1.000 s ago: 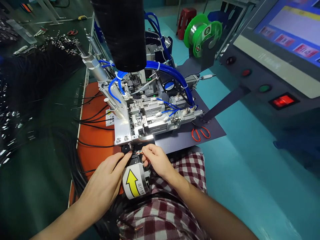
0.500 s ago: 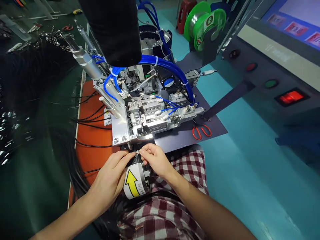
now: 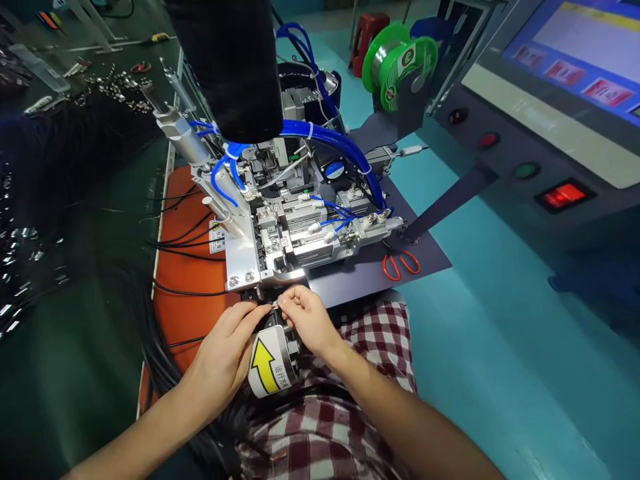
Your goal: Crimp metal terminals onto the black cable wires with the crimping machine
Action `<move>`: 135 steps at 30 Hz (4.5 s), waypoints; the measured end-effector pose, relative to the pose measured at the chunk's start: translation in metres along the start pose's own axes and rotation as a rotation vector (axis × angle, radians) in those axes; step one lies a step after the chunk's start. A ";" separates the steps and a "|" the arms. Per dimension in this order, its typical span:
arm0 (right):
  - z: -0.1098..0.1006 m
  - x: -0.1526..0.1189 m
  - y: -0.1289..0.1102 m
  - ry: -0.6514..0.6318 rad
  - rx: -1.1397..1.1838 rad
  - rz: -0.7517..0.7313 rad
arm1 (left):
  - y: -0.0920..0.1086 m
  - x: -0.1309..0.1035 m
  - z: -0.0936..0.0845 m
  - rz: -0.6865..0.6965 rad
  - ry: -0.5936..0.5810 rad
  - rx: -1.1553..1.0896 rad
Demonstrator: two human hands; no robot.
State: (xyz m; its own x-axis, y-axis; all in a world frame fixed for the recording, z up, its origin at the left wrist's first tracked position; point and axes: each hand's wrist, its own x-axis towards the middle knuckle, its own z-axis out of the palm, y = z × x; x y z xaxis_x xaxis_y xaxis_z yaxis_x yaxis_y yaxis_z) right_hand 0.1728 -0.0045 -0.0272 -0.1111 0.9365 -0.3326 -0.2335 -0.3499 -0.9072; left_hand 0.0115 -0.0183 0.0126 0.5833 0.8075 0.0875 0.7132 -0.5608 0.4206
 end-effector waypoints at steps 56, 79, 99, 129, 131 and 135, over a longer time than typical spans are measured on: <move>-0.041 -0.025 0.022 0.188 0.034 0.071 | -0.029 -0.020 -0.016 -0.265 0.002 0.397; -0.032 -0.062 -0.016 0.074 -0.214 -0.018 | -0.003 -0.053 -0.087 0.034 -0.586 -0.104; -0.019 -0.073 -0.018 -0.049 -0.228 0.016 | -0.009 -0.082 -0.021 0.091 0.087 -0.030; 0.000 -0.085 -0.037 -0.161 -0.355 -0.101 | -0.024 -0.049 -0.111 0.146 -0.369 0.405; -0.003 -0.084 -0.035 -0.116 -0.326 -0.081 | -0.030 -0.051 -0.117 0.231 -0.184 0.430; -0.001 -0.081 -0.033 -0.104 -0.285 -0.070 | -0.038 -0.055 -0.117 0.228 0.049 0.386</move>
State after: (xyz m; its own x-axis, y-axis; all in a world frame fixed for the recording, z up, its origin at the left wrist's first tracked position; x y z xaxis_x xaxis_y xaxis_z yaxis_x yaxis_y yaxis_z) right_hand 0.1903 -0.0685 0.0293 -0.2057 0.9456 -0.2519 0.0347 -0.2502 -0.9676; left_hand -0.0926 -0.0201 0.0973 0.7298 0.6580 0.1855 0.6669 -0.7449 0.0184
